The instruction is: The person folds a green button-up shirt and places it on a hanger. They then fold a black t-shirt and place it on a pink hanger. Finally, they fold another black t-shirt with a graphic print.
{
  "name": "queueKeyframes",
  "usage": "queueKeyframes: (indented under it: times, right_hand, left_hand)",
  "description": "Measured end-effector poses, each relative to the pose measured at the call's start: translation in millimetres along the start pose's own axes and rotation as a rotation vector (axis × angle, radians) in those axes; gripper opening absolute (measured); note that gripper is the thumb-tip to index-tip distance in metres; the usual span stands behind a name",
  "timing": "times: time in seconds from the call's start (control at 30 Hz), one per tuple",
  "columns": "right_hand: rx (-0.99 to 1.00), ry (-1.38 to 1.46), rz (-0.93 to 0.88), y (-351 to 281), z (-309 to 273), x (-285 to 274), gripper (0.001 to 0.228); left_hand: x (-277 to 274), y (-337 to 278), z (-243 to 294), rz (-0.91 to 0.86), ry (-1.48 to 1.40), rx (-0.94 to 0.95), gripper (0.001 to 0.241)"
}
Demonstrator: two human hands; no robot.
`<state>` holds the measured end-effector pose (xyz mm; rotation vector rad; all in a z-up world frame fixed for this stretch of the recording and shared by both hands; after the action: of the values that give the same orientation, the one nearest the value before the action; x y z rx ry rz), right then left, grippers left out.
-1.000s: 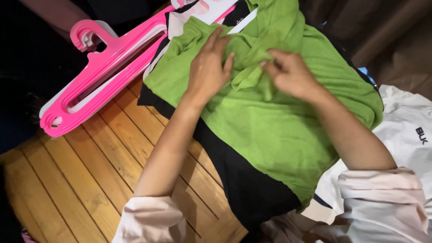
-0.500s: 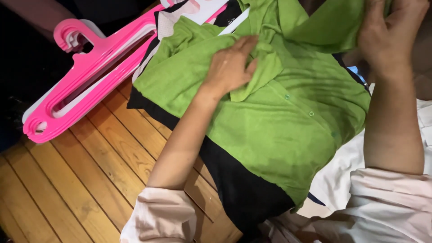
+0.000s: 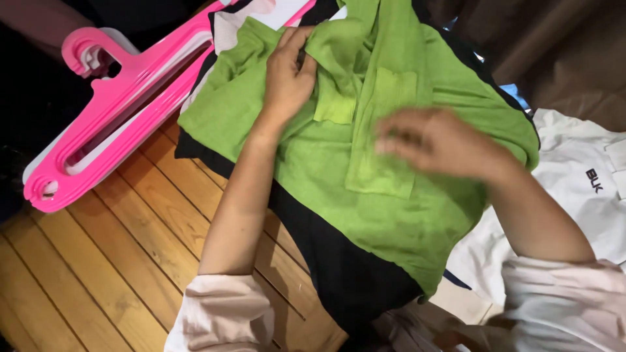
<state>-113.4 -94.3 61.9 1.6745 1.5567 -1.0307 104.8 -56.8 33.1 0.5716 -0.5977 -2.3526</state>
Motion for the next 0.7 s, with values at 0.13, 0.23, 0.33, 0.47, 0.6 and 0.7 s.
queueKeyframes:
  times: [0.13, 0.23, 0.33, 0.47, 0.6, 0.7]
  right_hand:
    - [0.324, 0.018, 0.234, 42.4, 26.9, -40.3, 0.050]
    - [0.082, 0.150, 0.446, 74.7, 24.8, -52.8, 0.081]
    - [-0.076, 0.263, 0.490, 97.7, 14.7, -56.4, 0.035]
    - [-0.019, 0.351, 0.713, 111.6, 35.7, -66.1, 0.011]
    - [0.110, 0.293, 0.860, 118.3, 62.7, -71.1, 0.022]
    - [0.073, 0.402, 0.858, 122.6, 69.8, -74.1, 0.025]
  left_hand:
    - [-5.7, 4.2, -10.3, 0.055, -0.097, -0.003, 0.047]
    - [-6.8, 1.2, 5.5, 0.029, -0.171, 0.055, 0.034]
    - [-8.7, -8.9, 20.3, 0.053, -0.179, -0.059, 0.047]
    - [-17.0, -33.0, 9.2, 0.299, -0.188, -0.388, 0.063]
    - [1.8, -43.0, 17.4, -0.021, -0.051, -0.579, 0.016]
    - [-41.5, -26.4, 28.5, 0.134, -0.088, -0.372, 0.031]
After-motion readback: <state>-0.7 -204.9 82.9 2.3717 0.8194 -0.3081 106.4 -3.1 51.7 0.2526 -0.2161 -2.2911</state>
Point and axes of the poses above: each hand's wrist, its own y-axis towards the middle knuckle, its own x-axis out of the palm, z = x × y, the point moved 10 cm from there along y, towards the middle knuckle, and after that the axes turned 9 degrees about -y, right-handed, at the moved point
